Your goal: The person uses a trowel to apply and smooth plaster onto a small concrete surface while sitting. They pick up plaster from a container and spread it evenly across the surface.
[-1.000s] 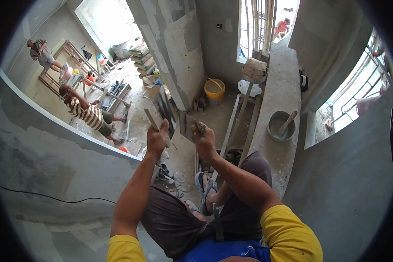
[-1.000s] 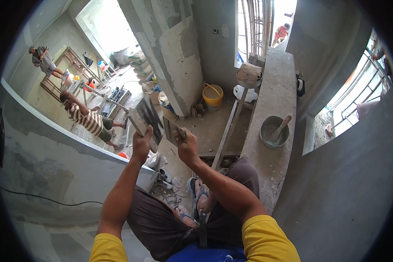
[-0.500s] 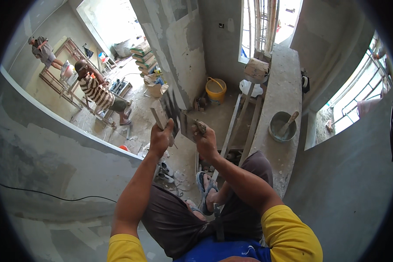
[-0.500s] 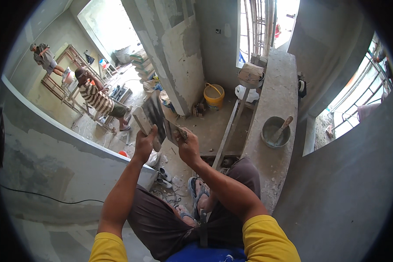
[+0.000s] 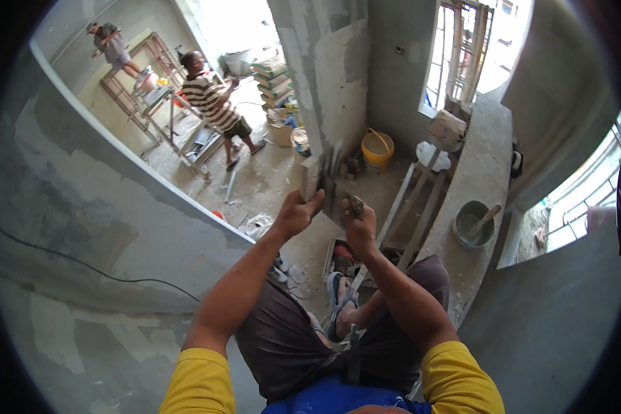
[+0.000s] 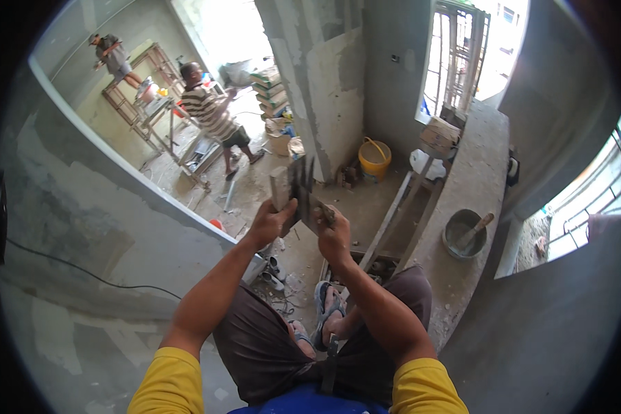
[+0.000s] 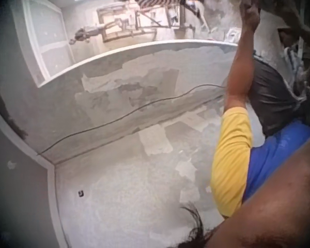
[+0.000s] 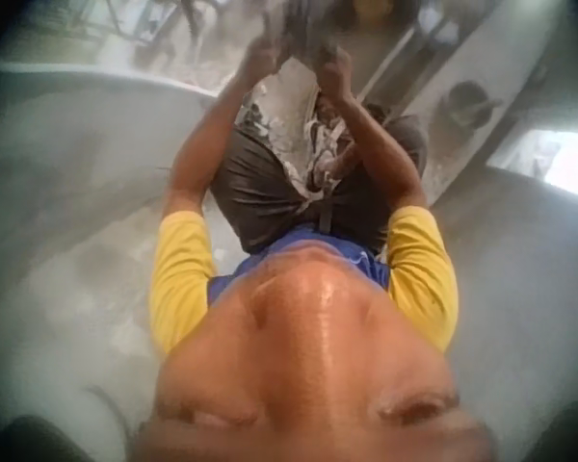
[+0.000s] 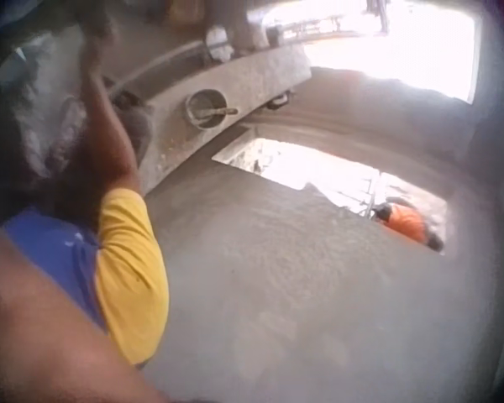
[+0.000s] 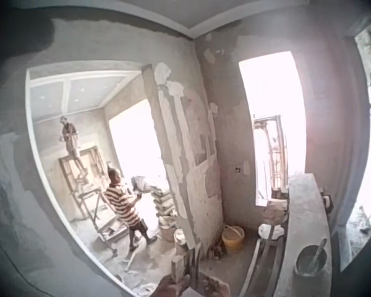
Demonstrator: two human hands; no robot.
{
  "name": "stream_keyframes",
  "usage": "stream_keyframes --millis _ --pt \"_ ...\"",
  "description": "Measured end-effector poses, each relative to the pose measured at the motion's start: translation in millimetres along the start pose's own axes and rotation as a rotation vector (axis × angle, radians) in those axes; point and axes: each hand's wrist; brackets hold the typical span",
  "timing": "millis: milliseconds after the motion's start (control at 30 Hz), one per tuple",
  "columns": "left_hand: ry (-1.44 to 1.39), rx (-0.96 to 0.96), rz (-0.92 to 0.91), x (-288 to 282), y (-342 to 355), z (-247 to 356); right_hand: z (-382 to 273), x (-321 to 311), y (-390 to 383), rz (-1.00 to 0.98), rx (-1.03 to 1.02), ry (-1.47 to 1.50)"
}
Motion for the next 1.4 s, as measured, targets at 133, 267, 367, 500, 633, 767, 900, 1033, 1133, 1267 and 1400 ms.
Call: stream_keyframes --millis 133,267,367,500,633,767,900,1033,1133,1267,1400 --pt "0.152 0.123 -0.022 -2.3 -1.1 0.9 -9.5 -3.5 -1.6 -0.028 0.069 -0.009" --pt "0.193 0.099 -0.032 4.4 -7.2 21.4 -5.2 -6.1 -2.0 -0.030 0.134 0.047" --pt "0.197 0.117 -0.032 -0.8 -10.4 24.6 -7.7 -1.7 -1.5 -0.016 0.126 0.029" --pt "0.137 0.191 -0.012 -0.4 -10.9 18.5 -11.7 -1.0 -1.2 -0.029 0.108 -0.012" --pt "0.160 0.215 0.016 2.9 -14.1 24.4 -20.0 -2.3 -2.3 -0.023 0.124 0.022" --pt "0.102 0.185 -0.004 0.9 -11.9 19.0 -12.5 -1.0 -1.8 -0.036 0.099 0.037" --pt "0.140 0.181 0.004 -2.1 -11.3 18.8 -21.0 1.0 -4.1 -0.048 0.129 0.049" --pt "0.128 0.152 -0.010 -5.0 -9.1 14.8 -21.2 2.9 -4.3 -0.053 0.128 0.057" --pt "0.098 0.122 -0.023 -3.9 -6.3 12.1 -12.4 0.9 -3.2 -0.051 0.105 0.025" --pt "0.135 0.177 0.004 -2.7 -8.5 14.2 -17.3 0.1 -2.7 -0.083 0.160 0.064" --pt "0.129 0.164 -0.023 -4.0 -10.7 19.7 -14.6 0.5 -2.4 -0.072 0.146 0.038"
Point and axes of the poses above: each hand's wrist, its own y-axis towards the middle knuckle, its own x-axis out of the palm, z = x × y, and after that the axes turned 2 degrees about -y, right-handed
